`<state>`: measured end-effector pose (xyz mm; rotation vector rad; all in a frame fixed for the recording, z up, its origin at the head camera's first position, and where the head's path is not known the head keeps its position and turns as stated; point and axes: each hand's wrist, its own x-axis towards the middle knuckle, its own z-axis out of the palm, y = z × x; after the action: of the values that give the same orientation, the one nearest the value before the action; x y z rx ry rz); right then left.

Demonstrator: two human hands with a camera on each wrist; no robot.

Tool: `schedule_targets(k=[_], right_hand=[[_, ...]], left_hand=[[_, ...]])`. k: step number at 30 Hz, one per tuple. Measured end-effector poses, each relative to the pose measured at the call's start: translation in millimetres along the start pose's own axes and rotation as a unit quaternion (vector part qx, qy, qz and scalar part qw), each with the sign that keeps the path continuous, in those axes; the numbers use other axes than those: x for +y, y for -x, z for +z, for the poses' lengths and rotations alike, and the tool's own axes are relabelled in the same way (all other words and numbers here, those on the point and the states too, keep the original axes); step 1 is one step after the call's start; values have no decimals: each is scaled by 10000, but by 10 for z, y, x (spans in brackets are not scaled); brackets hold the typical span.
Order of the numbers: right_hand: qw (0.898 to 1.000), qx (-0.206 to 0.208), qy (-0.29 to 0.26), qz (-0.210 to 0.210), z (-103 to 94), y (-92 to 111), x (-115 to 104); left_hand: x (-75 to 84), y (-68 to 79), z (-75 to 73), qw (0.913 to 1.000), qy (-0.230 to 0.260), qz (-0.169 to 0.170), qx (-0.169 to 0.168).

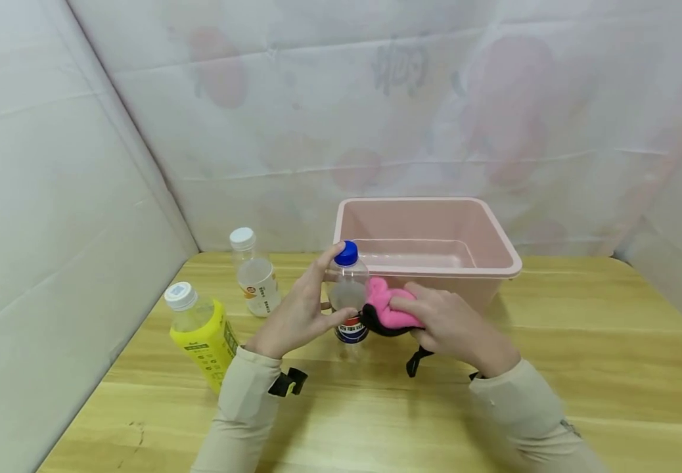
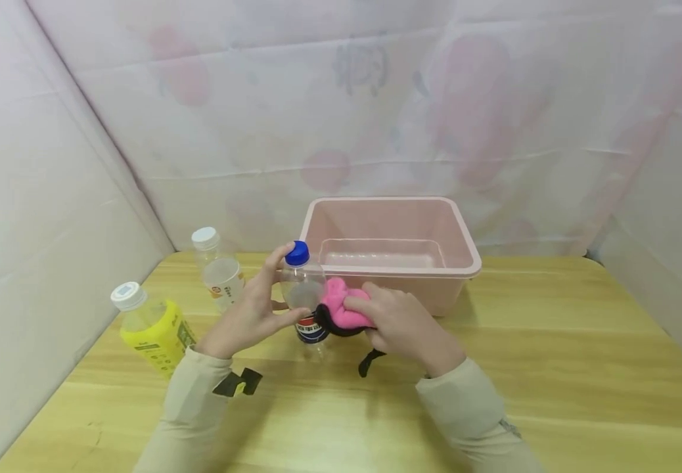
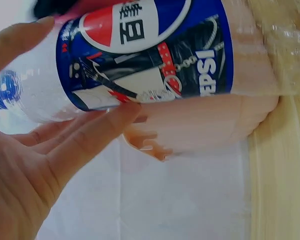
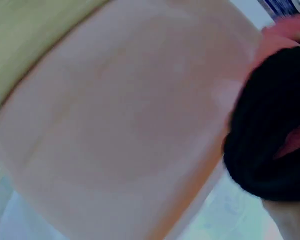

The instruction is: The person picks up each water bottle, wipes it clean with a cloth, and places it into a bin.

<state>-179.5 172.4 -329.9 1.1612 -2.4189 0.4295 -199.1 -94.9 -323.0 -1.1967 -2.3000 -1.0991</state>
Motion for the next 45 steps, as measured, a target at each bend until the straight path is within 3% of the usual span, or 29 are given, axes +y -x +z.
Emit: schedule_targets(k=[4, 8, 12, 18, 23, 27, 31, 35, 39, 42, 45], right_hand=[[9916, -1204, 333, 334, 138, -15, -37], [9786, -1906, 538, 564, 281, 1, -104], [9716, -2155, 651, 732, 350, 20, -163], [9746, -2001, 717, 704, 322, 13, -162], [9873, -1389, 480, 604, 194, -2, -140], [9976, -498, 178, 436, 89, -20, -139], [9982, 533, -56, 285, 19, -45, -130], [9863, 1596, -339, 240, -13, -77, -120], [9612, 2487, -1146, 337, -16, -127, -140], [9439, 2878, -1588, 324, -6, -159, -167], [9395, 2986, -1653, 295, 8, -173, -182]], left_hand=[[1, 4, -18, 9999, -157, 52, 34], [-5, 11, -19, 10000, -33, -34, 38], [-6, 15, -18, 9999, 72, -110, 4], [-2, 12, -18, 9998, 91, -149, 8], [27, 2, -6, 9999, -36, -77, -127], [40, -6, -1, 9998, -12, -69, -194], [23, 11, -7, 9998, 96, -160, -76], [6, 29, -10, 9998, 137, -130, -24], [1, 15, 3, 9998, 143, -15, -100], [-1, 2, 19, 9996, 203, 2, -185], [-7, 3, 25, 9994, 274, -66, -193]])
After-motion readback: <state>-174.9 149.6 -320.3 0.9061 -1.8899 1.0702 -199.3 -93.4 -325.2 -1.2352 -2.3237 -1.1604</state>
